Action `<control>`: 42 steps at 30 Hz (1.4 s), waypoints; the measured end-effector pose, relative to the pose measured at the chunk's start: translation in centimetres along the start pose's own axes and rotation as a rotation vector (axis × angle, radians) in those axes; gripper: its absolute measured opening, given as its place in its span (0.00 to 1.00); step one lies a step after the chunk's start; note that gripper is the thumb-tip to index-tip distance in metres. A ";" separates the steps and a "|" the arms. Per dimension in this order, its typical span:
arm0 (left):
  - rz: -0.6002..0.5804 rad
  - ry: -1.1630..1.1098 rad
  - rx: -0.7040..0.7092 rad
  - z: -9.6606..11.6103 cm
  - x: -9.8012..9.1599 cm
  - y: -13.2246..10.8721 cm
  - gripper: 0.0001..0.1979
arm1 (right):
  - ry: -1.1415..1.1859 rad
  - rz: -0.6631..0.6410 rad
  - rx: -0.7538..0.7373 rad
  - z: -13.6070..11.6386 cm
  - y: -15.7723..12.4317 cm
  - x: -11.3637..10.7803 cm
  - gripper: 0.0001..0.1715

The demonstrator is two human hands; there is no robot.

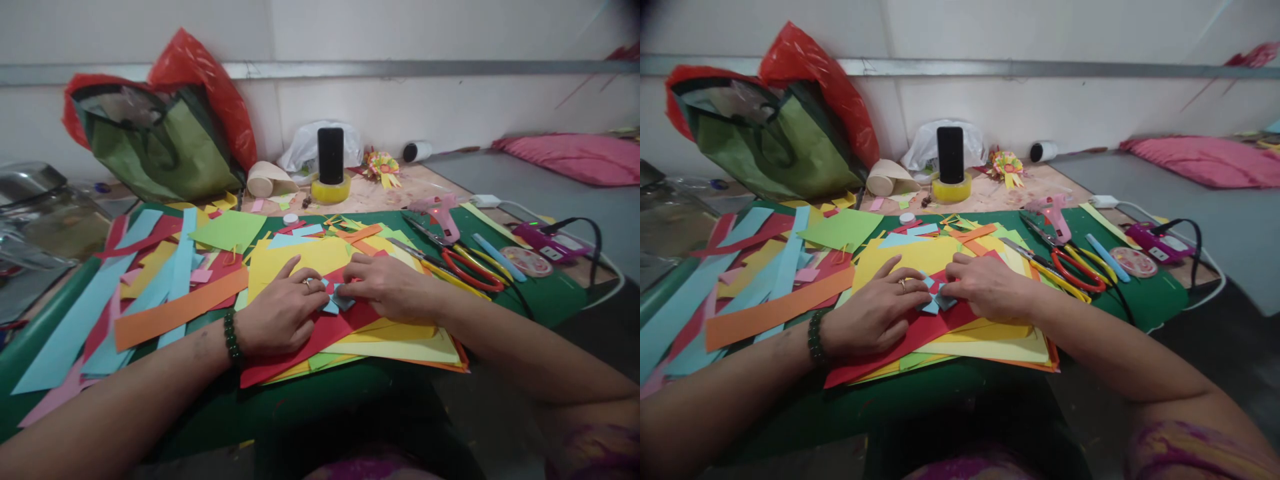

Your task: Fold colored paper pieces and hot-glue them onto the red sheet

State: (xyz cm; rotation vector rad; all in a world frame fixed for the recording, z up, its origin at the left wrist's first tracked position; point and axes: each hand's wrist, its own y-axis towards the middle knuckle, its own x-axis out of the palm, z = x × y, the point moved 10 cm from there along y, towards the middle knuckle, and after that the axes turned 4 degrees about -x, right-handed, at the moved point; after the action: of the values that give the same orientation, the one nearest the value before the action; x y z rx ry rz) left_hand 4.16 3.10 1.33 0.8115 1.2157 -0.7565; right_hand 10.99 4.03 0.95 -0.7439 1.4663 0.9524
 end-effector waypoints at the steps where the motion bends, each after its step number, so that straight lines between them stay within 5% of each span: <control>1: -0.003 -0.001 0.001 0.0 0.0 0.0 0.15 | -0.001 -0.004 0.000 0.0 0.0 0.0 0.19; 13: -0.007 -0.014 -0.001 0.0 0.0 0.0 0.16 | 0.019 -0.015 -0.006 -0.1 0.3 0.0 0.20; 20: -0.015 -0.016 -0.009 -0.2 0.1 0.0 0.17 | 0.023 0.189 -0.024 0.4 -0.2 -1.5 0.19; 26: -0.033 -0.002 -0.009 -0.1 0.3 0.1 0.16 | 0.001 0.038 0.007 0.2 0.3 -0.2 0.20; 30: -0.032 -0.024 -0.007 -0.2 0.1 0.1 0.19 | 0.023 0.138 -0.008 0.5 0.3 -0.8 0.23; 36: 0.225 -0.065 0.011 -1.5 -3.1 -0.5 0.20 | 0.108 0.566 -0.042 2.2 -1.5 -4.3 0.21; 39: 0.384 -0.041 -0.055 -3.3 -4.3 -0.9 0.17 | 0.114 0.611 -0.063 2.2 -1.8 -4.5 0.22; 42: 0.482 -0.019 -0.116 -4.6 -4.5 -1.1 0.17 | 0.097 0.506 -0.092 1.4 -1.1 -3.4 0.25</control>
State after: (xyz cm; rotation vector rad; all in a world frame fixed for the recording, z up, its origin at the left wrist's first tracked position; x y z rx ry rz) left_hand 0.11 6.81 4.88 0.9502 0.9812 -0.2968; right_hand 13.08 4.50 4.18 -0.4942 1.7461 1.3881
